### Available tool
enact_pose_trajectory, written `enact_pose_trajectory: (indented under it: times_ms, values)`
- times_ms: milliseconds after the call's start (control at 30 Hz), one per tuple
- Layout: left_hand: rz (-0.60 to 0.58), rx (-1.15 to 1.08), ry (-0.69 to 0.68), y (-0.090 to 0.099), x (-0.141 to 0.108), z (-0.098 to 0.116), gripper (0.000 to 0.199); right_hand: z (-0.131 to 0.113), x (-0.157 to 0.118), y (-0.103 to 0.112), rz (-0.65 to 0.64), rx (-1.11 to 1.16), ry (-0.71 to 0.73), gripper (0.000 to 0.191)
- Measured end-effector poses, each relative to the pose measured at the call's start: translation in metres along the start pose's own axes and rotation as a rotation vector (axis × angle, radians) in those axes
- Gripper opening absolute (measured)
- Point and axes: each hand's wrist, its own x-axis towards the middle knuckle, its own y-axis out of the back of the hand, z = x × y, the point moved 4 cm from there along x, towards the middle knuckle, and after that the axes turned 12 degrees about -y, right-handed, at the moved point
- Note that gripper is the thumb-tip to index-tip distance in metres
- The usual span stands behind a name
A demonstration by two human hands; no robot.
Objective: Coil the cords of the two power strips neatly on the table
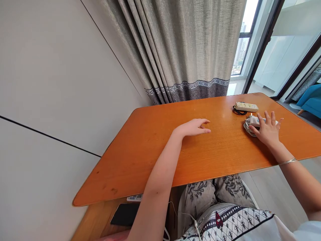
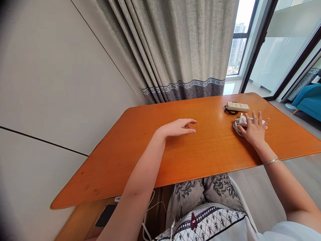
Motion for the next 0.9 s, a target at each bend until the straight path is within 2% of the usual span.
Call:
enact_pose_trajectory:
  times_ms: [67, 167, 267, 567, 767, 900]
  values:
    - [-0.005, 0.007, 0.003, -0.001, 0.0, 0.0, 0.062, -0.005, -0.001, -0.011, -0.054, -0.054, 0.047, 0.073]
    - [-0.014, 0.021, 0.001, -0.001, 0.001, -0.001, 0.062, -0.002, -0.002, -0.024, -0.128, -0.104, 0.038, 0.076]
    - [-0.027, 0.043, -0.006, -0.002, 0.003, -0.001, 0.062, 0.001, -0.002, -0.027, -0.148, -0.137, 0.05, 0.079]
    - [-0.062, 0.049, 0.021, -0.007, 0.004, 0.001, 0.064, -0.01, -0.011, -0.013, -0.011, -0.212, 0.105, 0.068]
    - [-0.108, 0.094, 0.095, -0.006, 0.002, 0.009, 0.066, -0.008, -0.01, -0.014, 0.009, -0.246, 0.145, 0.065]
    - [-0.103, 0.095, 0.093, -0.006, 0.002, 0.009, 0.065, -0.005, -0.01, -0.014, -0.007, -0.224, 0.19, 0.068]
